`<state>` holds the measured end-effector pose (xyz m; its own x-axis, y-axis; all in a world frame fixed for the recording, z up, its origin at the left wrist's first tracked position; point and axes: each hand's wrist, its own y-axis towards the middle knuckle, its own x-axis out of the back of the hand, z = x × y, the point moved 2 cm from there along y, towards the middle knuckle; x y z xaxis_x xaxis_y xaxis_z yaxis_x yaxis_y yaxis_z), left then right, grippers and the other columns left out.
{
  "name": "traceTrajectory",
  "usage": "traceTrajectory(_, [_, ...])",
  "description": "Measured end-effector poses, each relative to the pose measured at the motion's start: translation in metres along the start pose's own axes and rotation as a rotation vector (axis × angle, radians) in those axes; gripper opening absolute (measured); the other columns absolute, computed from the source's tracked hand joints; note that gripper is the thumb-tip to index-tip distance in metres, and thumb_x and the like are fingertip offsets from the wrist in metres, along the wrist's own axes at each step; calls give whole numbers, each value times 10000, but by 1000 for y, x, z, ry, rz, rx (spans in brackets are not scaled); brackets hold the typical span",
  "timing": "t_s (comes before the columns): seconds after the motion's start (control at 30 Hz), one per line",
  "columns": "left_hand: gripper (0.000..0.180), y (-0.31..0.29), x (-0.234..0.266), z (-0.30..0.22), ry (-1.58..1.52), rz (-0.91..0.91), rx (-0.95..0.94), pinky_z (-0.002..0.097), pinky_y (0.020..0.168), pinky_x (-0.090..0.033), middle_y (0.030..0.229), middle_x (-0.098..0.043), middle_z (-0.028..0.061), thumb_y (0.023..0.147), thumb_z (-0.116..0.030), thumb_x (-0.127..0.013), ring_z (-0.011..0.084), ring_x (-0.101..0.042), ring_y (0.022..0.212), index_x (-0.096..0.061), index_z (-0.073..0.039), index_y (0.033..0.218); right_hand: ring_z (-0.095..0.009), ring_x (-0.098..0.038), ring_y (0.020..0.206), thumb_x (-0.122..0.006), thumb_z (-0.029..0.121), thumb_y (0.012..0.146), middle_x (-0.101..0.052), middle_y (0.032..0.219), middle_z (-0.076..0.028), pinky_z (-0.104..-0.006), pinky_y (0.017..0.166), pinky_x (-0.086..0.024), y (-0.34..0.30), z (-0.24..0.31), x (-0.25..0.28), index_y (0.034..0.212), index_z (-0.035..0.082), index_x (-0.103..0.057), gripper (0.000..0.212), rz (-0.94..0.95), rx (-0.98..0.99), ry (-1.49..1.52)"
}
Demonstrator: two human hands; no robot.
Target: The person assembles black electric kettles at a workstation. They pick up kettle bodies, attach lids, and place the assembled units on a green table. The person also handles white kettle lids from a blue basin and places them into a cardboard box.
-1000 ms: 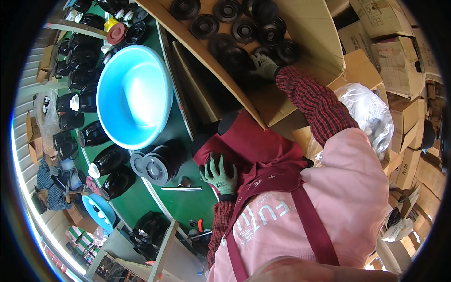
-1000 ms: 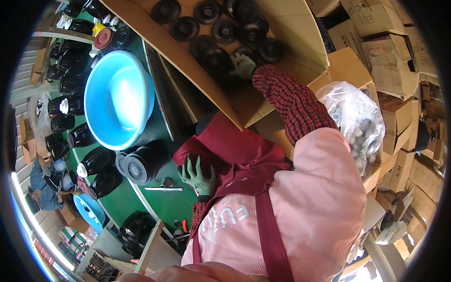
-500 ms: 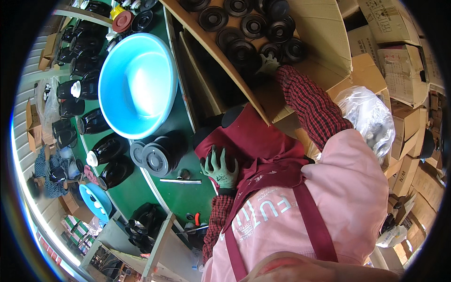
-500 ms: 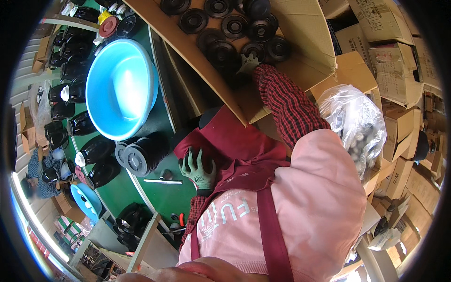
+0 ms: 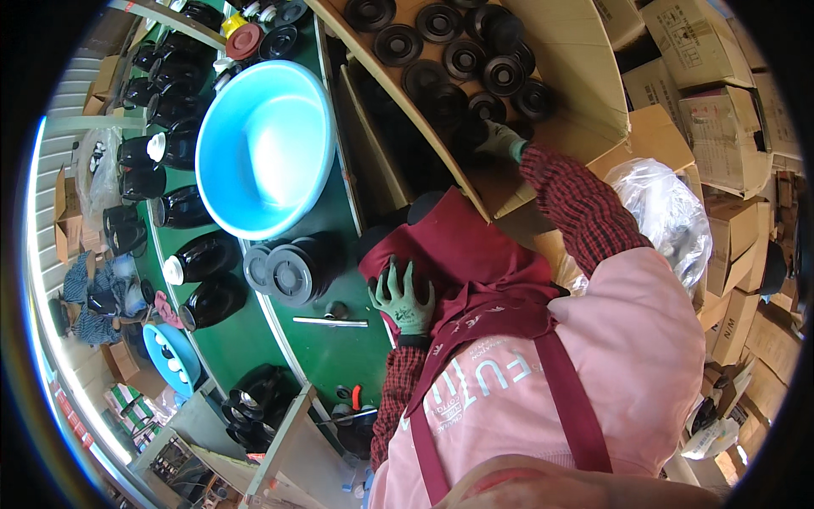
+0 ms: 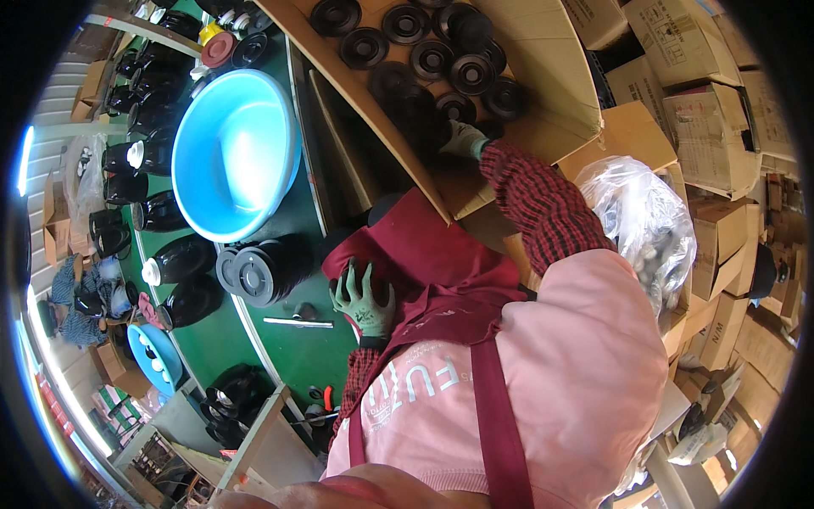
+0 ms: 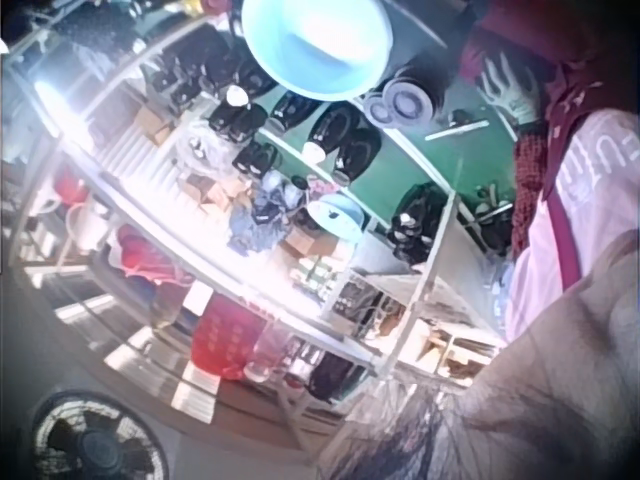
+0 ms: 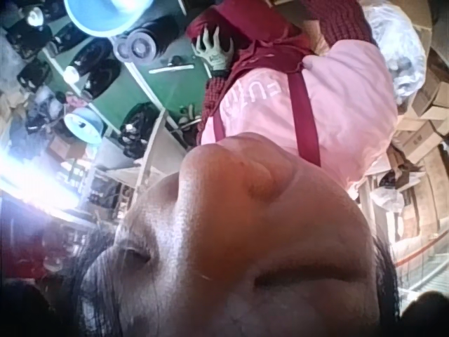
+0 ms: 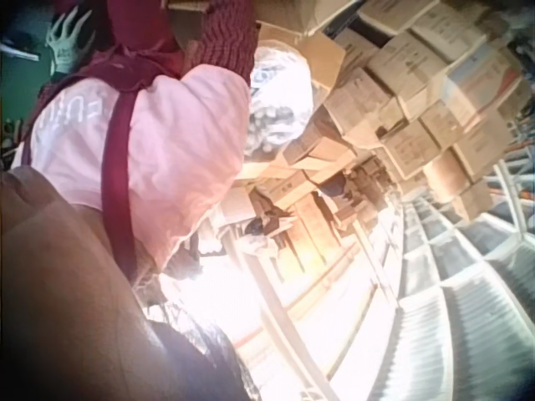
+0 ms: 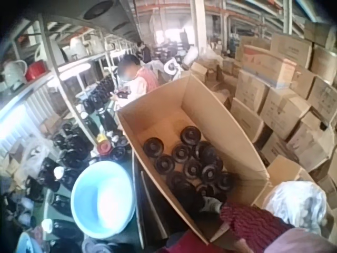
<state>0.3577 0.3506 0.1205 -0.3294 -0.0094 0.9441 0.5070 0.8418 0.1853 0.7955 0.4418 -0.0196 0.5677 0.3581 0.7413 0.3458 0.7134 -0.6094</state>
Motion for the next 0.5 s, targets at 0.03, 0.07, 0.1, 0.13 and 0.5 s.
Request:
traceTrajectory(0.03, [589,-1,0,-1,-9,-9,10,603,1179,-252,1504,-500,45,748,-376,-797,308,-423,1346,-653,-262,1308,-421,-443,1400,-821,619,696,-425,1545,-244,-464,1134,-405,-1,-7,6,1520,22,-367,1114,5,31,61])
traceTrajectory(0.07, [591,-1,0,-1,-19,-19,21,603,1180,-247,1503,-500,49,749,-373,-796,309,-421,1349,-651,-263,1312,-415,-495,1366,-823,595,712,-482,1505,-259,-457,1117,-423,-4,-15,12,1511,19,-383,1078,10,62,121])
traceTrajectory(0.1, [593,-3,-1,0,-34,-8,22,602,1182,-242,1501,-500,52,753,-371,-794,310,-420,1352,-647,-265,1318,-415,-541,1315,-826,560,728,-546,1427,-272,-454,1093,-444,-19,-12,25,1507,14,-385,1048,-56,54,93])
traceTrajectory(0.13, [594,-5,-3,3,-49,0,33,600,1184,-237,1500,-500,55,757,-369,-793,311,-418,1355,-644,-267,1323,-415,-587,1265,-829,525,745,-609,1348,-286,-452,1068,-465,-43,-9,39,1504,8,-387,1019,-118,55,60])
traceTrajectory(0.5, [881,34,100,-29,-1471,-353,386,449,1167,-372,1558,-408,144,847,-134,-802,300,-382,1439,-310,-47,1573,-257,-635,1194,-605,115,972,-622,1326,-159,-393,1008,-546,-218,105,39,1404,-36,-524,465,157,1115,883])
